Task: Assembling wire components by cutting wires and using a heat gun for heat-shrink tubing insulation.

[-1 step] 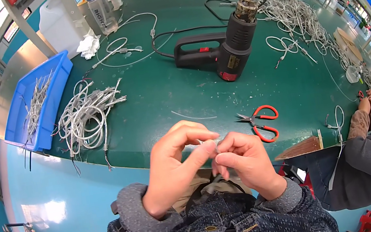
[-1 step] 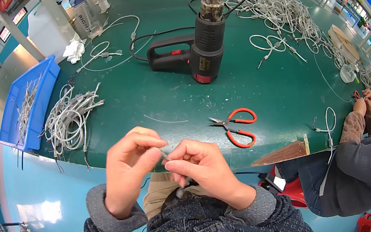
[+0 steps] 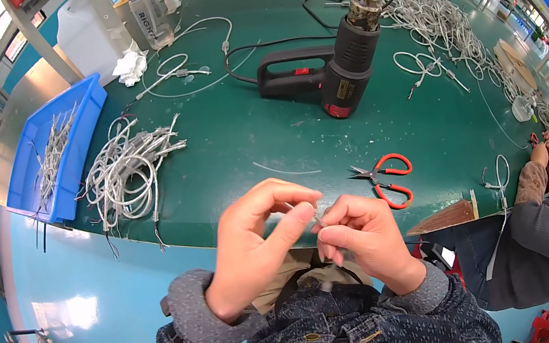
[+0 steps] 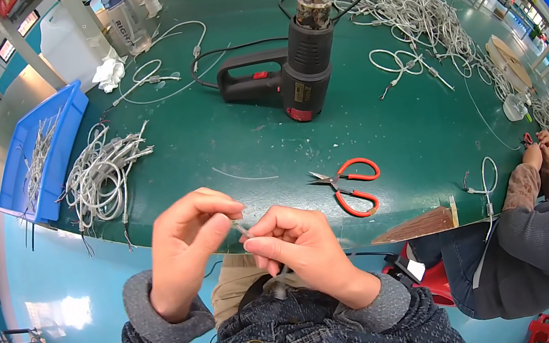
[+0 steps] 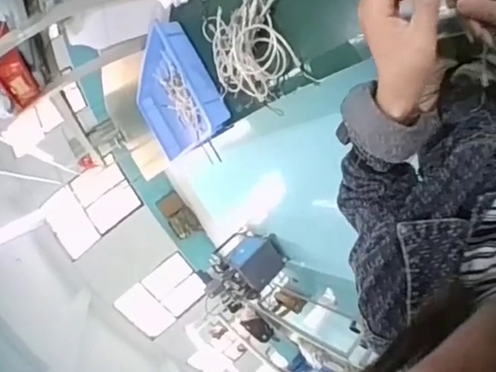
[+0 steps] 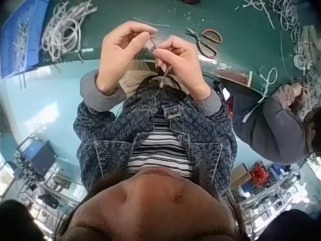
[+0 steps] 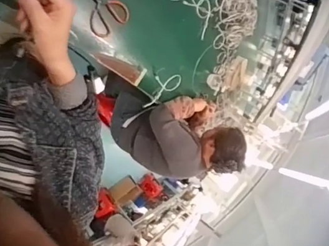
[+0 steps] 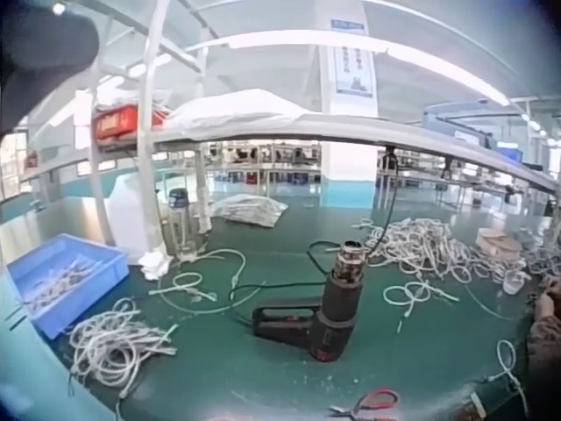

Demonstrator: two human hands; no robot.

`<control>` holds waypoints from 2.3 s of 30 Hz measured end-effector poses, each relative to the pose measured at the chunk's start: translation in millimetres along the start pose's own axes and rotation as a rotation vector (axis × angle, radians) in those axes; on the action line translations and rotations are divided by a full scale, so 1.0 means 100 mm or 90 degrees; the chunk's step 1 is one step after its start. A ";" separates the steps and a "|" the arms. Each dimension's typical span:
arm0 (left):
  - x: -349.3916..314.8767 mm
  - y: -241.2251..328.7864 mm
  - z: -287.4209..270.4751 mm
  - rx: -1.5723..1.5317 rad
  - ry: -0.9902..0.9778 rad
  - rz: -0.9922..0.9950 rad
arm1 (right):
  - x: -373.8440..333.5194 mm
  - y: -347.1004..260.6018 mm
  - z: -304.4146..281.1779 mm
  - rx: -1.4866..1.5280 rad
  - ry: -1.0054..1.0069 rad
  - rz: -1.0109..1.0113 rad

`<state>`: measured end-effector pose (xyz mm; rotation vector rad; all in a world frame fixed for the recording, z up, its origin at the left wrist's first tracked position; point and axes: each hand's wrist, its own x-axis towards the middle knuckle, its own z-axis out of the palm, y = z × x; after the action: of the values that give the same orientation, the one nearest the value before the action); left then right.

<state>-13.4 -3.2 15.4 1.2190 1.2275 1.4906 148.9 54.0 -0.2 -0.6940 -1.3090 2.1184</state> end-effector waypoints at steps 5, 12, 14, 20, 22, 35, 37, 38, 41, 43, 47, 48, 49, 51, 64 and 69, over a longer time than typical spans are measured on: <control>0.07 0.16 -0.07 0.174 -0.020 0.061 | -0.04 -0.08 0.04 -0.096 0.040 -0.031; 0.09 0.12 -0.11 0.300 -0.060 0.155 | -0.04 -0.07 0.02 -0.142 0.053 -0.074; 0.08 0.12 -0.11 0.288 -0.057 0.116 | -0.04 -0.07 0.02 -0.147 0.055 -0.086; 0.04 0.08 -0.05 0.240 -0.039 0.093 | -0.06 -0.14 0.01 -0.208 0.002 -0.065; 0.03 0.06 -0.03 0.235 -0.029 0.102 | -0.06 -0.14 0.01 -0.230 -0.010 -0.054; 0.02 0.11 0.01 -0.057 -0.173 -0.150 | -0.07 0.03 0.05 -0.133 0.049 -0.156; 0.03 0.13 0.01 0.019 -0.169 -0.130 | -0.06 0.06 0.04 -0.110 0.039 -0.143; 0.03 0.13 0.01 0.056 -0.168 -0.121 | -0.06 0.06 0.04 -0.112 0.040 -0.141; 0.02 0.09 0.02 0.079 -0.143 -0.081 | -0.05 0.06 0.05 -0.020 0.010 -0.070; 0.02 0.07 0.03 0.090 -0.132 -0.061 | -0.05 0.06 0.06 -0.019 0.009 -0.069; 0.01 0.04 0.04 0.116 -0.103 -0.016 | -0.05 0.06 0.08 -0.009 0.008 -0.069; 0.00 0.04 0.05 0.183 -0.070 0.050 | -0.05 0.06 0.08 -0.005 0.013 -0.070; 0.00 0.04 0.06 0.250 -0.037 0.115 | -0.05 0.06 0.08 -0.001 0.019 -0.071; -0.01 0.03 0.08 0.315 -0.005 0.182 | -0.06 0.07 0.06 0.021 0.014 -0.075; -0.02 -0.01 0.11 0.407 0.068 0.346 | -0.07 0.08 0.04 0.045 0.021 -0.097; -0.03 -0.02 0.11 0.403 0.076 0.321 | -0.07 0.02 0.08 0.002 0.065 -0.069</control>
<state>-1.7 -3.7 13.1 1.9964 1.6249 1.5888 148.4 43.2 2.4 -0.7042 -1.2602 1.9728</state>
